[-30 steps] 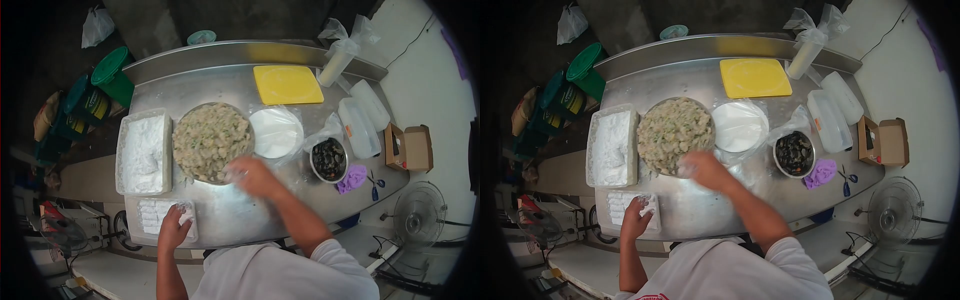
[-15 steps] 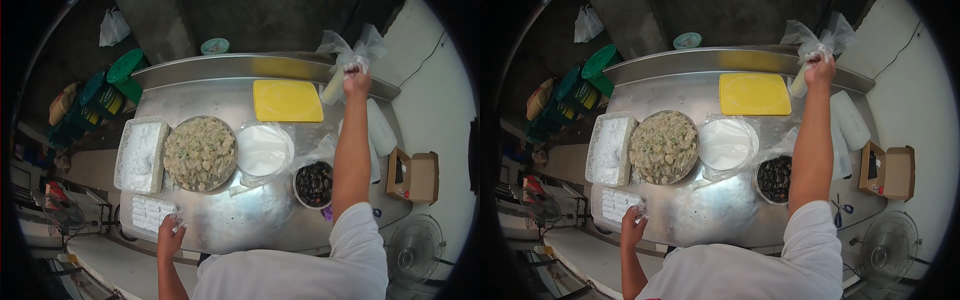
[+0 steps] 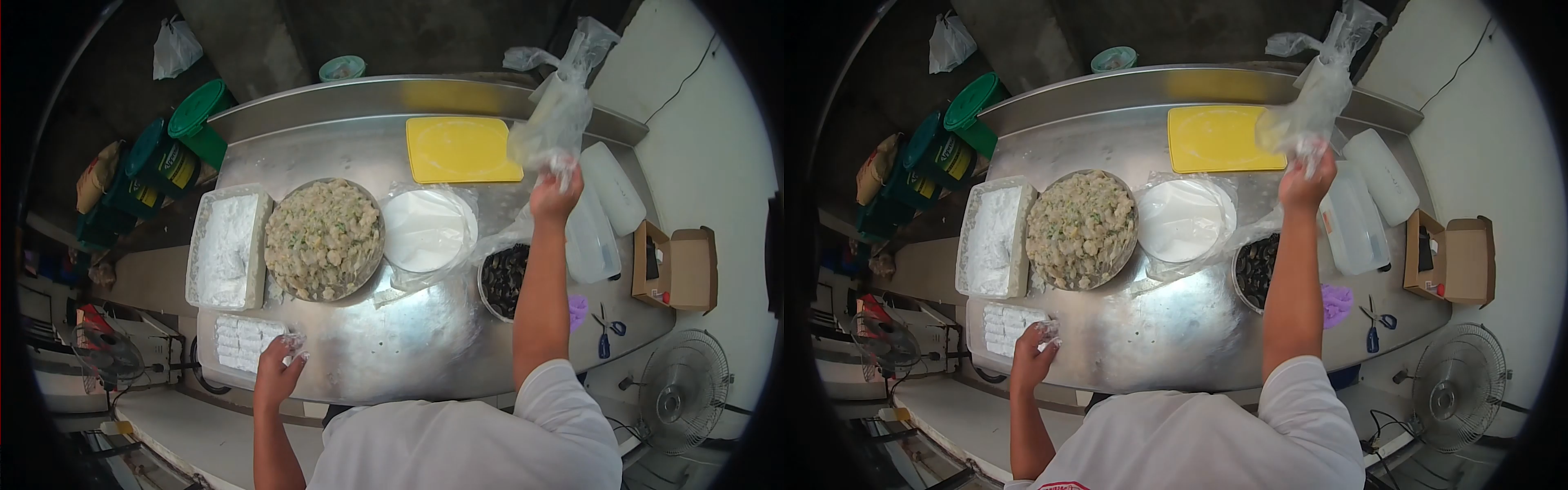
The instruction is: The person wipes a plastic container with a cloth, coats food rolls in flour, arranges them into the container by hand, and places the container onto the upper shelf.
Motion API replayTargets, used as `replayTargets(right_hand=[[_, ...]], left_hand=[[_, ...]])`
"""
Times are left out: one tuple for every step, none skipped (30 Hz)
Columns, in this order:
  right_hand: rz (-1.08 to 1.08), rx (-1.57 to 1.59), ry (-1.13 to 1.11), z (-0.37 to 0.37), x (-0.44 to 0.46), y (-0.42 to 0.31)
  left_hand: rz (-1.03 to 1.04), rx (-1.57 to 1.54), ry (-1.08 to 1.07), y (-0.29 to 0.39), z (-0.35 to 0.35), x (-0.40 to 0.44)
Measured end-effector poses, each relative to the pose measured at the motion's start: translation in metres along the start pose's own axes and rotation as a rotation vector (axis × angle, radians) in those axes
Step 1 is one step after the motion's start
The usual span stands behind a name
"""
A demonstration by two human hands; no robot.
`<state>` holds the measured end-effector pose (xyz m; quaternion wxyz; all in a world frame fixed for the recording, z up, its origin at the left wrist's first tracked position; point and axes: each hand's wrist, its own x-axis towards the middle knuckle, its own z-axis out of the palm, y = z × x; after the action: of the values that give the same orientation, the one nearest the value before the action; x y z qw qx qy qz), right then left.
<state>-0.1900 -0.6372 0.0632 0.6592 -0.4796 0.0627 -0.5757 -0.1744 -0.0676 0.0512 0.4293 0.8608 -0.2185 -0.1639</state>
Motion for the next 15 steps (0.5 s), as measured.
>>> replayTargets(right_hand=[[-0.016,-0.012,-0.069,0.005,-0.023,-0.004],[-0.028,-0.027,-0.134,0.008,-0.050,-0.009],[-0.084,-0.242,-0.294,0.009,-0.078,-0.014],[-0.139,-0.456,-0.455,0.013,-0.107,-0.019],[-0.222,-0.536,-0.552,0.031,-0.130,-0.031],[0.000,-0.412,-0.626,0.046,-0.162,-0.035],[0.065,-0.397,-0.819,0.058,-0.185,-0.044],[0.169,-0.373,-0.996,0.066,-0.209,-0.043],[0.057,-0.431,-1.131,0.071,-0.240,-0.033],[-0.026,-0.435,-1.281,0.080,-0.263,-0.035],[-0.113,-0.435,-1.430,0.088,-0.283,-0.036],[-0.042,-0.464,-1.561,0.098,-0.299,-0.042],[0.033,-0.492,-1.690,0.106,-0.310,-0.048],[0.031,-0.495,-1.690,0.108,-0.318,-0.049],[0.072,-0.478,-1.722,0.112,-0.322,-0.050]], left_hand=[[0.021,0.006,-0.009,-0.005,0.002,0.000],[0.039,0.011,-0.023,-0.010,0.003,-0.002],[0.043,0.010,-0.024,-0.017,0.007,-0.001],[-0.061,-0.148,-0.036,-0.024,0.012,0.000],[-0.166,-0.306,-0.045,-0.028,0.014,0.001],[-0.167,-0.307,-0.043,-0.022,0.018,0.004],[-0.165,-0.477,-0.037,-0.009,0.027,0.012],[-0.163,-0.647,-0.033,0.001,0.034,0.020],[-0.165,-0.648,-0.036,0.003,0.041,0.025],[-0.251,-0.776,-0.063,0.001,0.049,0.030],[-0.337,-0.903,-0.087,-0.002,0.058,0.035],[-0.337,-0.903,-0.089,-0.006,0.068,0.044],[-0.340,-0.841,-0.180,-0.010,0.078,0.053],[-0.340,-0.780,-0.267,-0.012,0.083,0.059],[-0.339,-0.780,-0.269,-0.011,0.084,0.062]])
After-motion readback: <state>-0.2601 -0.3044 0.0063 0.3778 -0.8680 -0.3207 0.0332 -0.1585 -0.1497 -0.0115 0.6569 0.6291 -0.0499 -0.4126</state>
